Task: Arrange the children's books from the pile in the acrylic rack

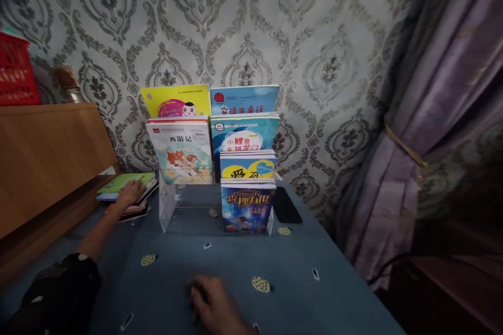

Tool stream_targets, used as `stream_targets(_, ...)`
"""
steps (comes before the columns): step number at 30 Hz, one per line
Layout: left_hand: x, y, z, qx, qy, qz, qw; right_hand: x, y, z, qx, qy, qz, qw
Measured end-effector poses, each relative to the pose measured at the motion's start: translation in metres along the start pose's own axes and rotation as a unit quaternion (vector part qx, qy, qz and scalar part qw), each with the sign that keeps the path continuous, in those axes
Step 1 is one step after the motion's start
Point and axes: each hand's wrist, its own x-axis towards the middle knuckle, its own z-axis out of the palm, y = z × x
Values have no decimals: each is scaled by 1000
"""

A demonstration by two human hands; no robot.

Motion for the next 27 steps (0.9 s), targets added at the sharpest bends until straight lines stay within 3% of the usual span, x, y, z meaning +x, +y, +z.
stream_targets(4, 6, -12, 7, 26, -42, -8, 999, -1, 1, -1, 3, -4, 10, 1000)
stream_targets(8, 3, -32, 2, 45, -72, 6, 996, -5, -8, -3, 1, -1, 14, 1000)
stream_targets(15, -33, -55, -13, 81, -90, 31, 992, -6, -16, -5, -12, -8, 5, 1000)
stream_targets(20, -61, -55, -25, 117, -82, 66, 988, -5, -17, -4, -13, -2, -9, 1000)
stream_targets(27, -63, -34, -39, 147, -65, 82, 984, -6, -20, -4, -12, -4, -22, 1000)
